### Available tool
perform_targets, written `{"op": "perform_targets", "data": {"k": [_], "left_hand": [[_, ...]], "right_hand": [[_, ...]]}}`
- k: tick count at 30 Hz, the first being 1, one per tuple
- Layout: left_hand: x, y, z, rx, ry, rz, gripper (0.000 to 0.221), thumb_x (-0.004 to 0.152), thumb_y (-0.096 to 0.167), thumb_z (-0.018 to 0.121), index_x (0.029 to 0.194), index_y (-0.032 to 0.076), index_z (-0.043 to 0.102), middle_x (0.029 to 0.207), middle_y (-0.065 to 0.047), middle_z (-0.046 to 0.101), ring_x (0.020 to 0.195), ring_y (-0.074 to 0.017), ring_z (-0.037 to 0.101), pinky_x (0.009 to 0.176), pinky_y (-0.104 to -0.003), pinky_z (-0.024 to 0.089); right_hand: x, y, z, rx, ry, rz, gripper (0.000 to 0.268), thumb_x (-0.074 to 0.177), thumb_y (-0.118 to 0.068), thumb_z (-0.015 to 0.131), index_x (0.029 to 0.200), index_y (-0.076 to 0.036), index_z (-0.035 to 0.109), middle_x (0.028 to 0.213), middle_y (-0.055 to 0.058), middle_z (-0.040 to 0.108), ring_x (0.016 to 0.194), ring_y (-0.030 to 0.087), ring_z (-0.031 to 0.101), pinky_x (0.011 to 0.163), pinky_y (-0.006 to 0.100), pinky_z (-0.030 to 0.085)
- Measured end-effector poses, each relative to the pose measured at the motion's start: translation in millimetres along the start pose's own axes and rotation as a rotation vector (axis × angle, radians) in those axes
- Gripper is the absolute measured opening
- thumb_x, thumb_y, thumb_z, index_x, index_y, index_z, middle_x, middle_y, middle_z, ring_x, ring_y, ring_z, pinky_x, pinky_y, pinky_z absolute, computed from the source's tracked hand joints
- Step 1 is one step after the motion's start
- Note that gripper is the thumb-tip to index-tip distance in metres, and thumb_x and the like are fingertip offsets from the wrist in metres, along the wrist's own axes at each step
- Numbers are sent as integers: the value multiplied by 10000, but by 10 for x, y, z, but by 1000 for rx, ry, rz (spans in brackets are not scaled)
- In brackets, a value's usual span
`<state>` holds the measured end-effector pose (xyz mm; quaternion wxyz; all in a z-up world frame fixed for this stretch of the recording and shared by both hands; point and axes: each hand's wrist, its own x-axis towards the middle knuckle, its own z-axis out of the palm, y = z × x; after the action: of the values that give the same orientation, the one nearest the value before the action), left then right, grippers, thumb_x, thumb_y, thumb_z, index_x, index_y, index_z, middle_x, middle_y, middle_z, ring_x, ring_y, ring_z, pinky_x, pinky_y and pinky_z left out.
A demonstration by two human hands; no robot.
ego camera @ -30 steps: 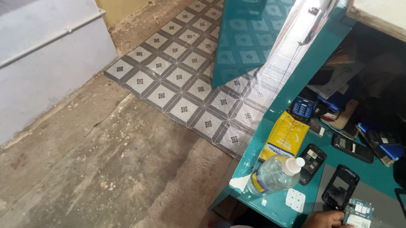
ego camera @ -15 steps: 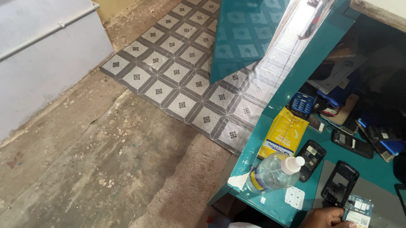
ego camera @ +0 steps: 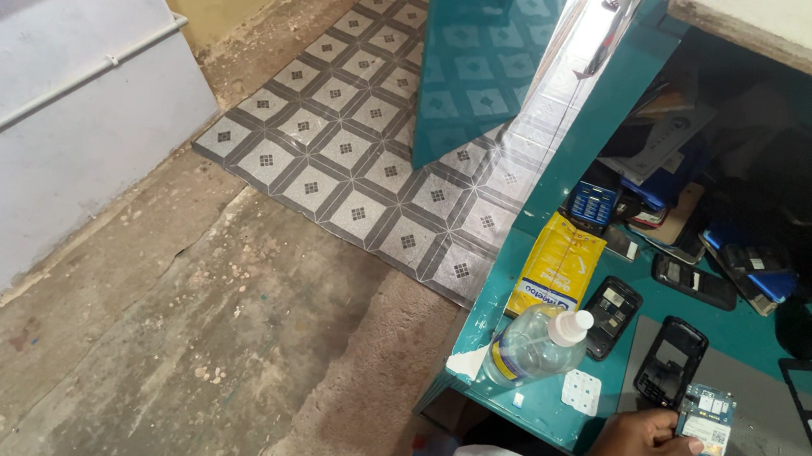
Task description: The person uses a small metal tool to scrape and clean the surface of a mobile phone motherboard. They rotate the board to access different sides and continue the cleaning process on various components.
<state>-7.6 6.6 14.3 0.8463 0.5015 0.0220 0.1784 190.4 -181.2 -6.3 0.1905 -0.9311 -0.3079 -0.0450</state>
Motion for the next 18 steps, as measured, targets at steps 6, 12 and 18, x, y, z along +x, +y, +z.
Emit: {"op": "perform_targets", "data": {"k": [6,12,18], "left_hand": [[20,-40,4,-40,-2,-3,257,1177,125,570,1279,-110,586,1082,-176,719,1008,-144,700,850,-247,572],[9,-16,11,-56,1,7,260,1185,115,575,1268,-131,586,1093,-183,719,1032,-166,703,870,-256,573],[13,-7,23,-126,-6,7,257,1181,103,571,1260,-142,574,1107,-178,707,1024,-187,711,870,-260,583]], "right_hand": [[6,75,-45,24,-146,61,374,1099,-230,476,1351,4,623,1224,236,743,1197,354,715,1038,487,591],[48,142,-77,27,-240,-6,427,1057,-243,465,1409,-23,566,1266,225,720,1226,353,693,1045,476,588],[38,199,-96,81,-222,-115,466,1018,-230,460,1428,-21,534,1292,236,691,1232,342,664,1033,460,583]]}}
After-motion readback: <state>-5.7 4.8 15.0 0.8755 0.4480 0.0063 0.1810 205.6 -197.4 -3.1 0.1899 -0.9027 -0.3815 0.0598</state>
